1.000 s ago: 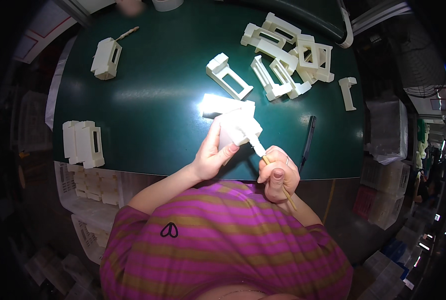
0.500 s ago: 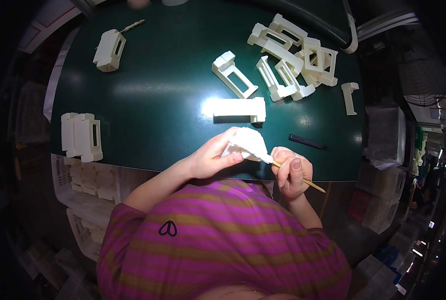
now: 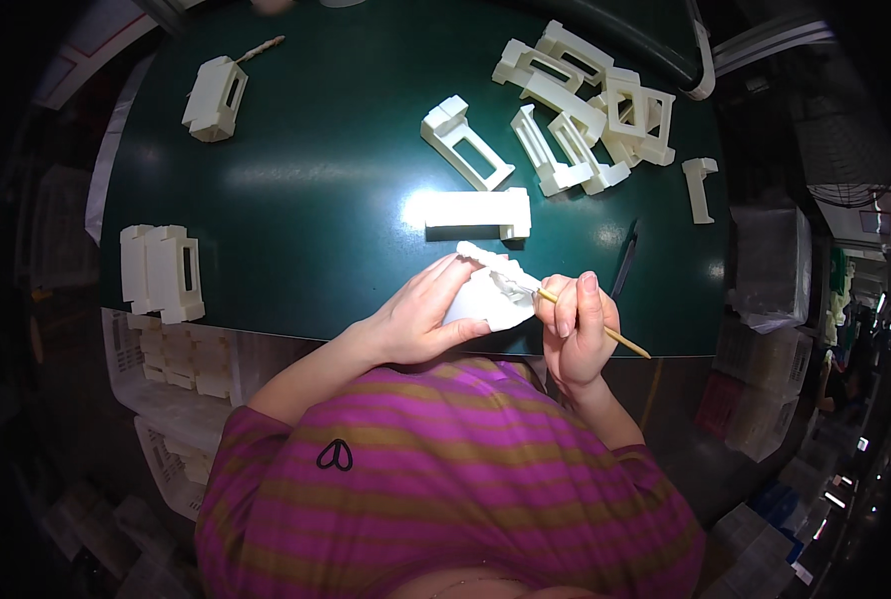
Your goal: Applying glue to white plastic manufacturing components and marking them with a pen.
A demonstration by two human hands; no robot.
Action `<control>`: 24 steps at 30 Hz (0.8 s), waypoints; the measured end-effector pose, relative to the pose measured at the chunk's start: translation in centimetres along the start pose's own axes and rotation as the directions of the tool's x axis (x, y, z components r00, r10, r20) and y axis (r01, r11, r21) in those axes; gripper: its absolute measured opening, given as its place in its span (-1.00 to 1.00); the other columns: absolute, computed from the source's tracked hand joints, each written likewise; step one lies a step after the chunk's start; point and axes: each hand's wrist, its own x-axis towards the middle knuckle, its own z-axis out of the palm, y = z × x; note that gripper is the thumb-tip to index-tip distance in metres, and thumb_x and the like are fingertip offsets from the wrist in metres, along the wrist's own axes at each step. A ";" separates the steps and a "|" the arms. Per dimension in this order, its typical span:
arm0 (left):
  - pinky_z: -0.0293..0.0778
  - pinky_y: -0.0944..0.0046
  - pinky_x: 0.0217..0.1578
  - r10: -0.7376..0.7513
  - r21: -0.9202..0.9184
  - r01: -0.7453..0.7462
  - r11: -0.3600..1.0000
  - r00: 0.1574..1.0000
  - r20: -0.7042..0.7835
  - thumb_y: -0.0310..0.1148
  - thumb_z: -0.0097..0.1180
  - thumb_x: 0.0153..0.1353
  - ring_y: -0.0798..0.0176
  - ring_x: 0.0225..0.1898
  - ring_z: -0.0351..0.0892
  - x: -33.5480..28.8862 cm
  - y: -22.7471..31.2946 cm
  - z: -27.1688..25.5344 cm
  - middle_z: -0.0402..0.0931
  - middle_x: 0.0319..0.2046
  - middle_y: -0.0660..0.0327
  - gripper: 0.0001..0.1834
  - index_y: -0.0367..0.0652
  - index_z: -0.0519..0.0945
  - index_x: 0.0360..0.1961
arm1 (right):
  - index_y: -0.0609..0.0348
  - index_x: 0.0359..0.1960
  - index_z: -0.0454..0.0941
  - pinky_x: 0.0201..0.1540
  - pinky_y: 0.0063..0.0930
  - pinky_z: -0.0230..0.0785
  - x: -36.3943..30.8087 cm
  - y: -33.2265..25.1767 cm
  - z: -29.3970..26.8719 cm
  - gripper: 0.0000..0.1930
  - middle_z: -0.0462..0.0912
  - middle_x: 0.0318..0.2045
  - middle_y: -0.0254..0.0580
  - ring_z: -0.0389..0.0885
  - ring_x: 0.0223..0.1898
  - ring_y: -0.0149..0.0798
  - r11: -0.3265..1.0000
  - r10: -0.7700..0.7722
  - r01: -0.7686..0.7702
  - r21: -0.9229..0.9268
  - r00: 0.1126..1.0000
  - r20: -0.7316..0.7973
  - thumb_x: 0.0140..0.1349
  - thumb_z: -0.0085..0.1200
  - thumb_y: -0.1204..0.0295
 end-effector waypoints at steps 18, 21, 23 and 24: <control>0.30 0.08 0.14 -0.047 -0.028 0.038 0.999 0.886 -0.461 -0.27 0.25 0.21 -0.06 0.11 0.40 -1.2 -0.3 1.8 0.32 0.11 -0.10 -0.28 -0.35 0.21 0.28 | 0.17 -0.71 0.34 -0.52 -0.47 0.13 -0.8 0.8 -0.3 -0.46 0.38 -0.66 -0.24 0.34 -0.59 -0.35 0.867 -0.197 0.252 -0.429 0.966 0.168 0.50 -0.28 0.23; 0.28 0.06 0.16 -0.019 0.029 0.038 0.999 0.873 -0.487 -0.28 0.26 0.19 -0.09 0.13 0.38 -1.1 -0.1 2.1 0.31 0.12 -0.12 -0.26 -0.34 0.19 0.29 | 0.16 -0.70 0.30 -0.49 -0.49 0.11 -0.5 0.9 0.0 -0.48 0.36 -0.69 -0.25 0.28 -0.60 -0.37 0.867 -0.217 0.237 -0.438 0.971 0.096 0.51 -0.32 0.28; 0.27 0.05 0.17 -0.036 0.056 0.072 0.996 0.873 -0.486 -0.29 0.27 0.18 -0.10 0.13 0.37 -1.1 0.1 2.1 0.30 0.12 -0.13 -0.25 -0.34 0.19 0.29 | 0.14 -0.70 0.27 -0.46 -0.49 0.08 -0.6 0.8 0.5 -0.48 0.32 -0.72 -0.26 0.21 -0.63 -0.38 0.823 -0.275 0.306 -0.478 0.952 0.135 0.52 -0.36 0.29; 0.27 0.03 0.18 -0.014 0.098 0.074 0.992 0.861 -0.509 -0.30 0.29 0.16 -0.11 0.14 0.36 -1.0 0.1 2.0 0.31 0.12 -0.13 -0.24 -0.34 0.18 0.29 | 0.13 -0.70 0.27 -0.46 -0.48 0.10 -0.7 0.8 0.7 -0.48 0.32 -0.72 -0.27 0.22 -0.63 -0.37 0.757 -0.315 0.381 -0.532 0.925 0.214 0.52 -0.35 0.29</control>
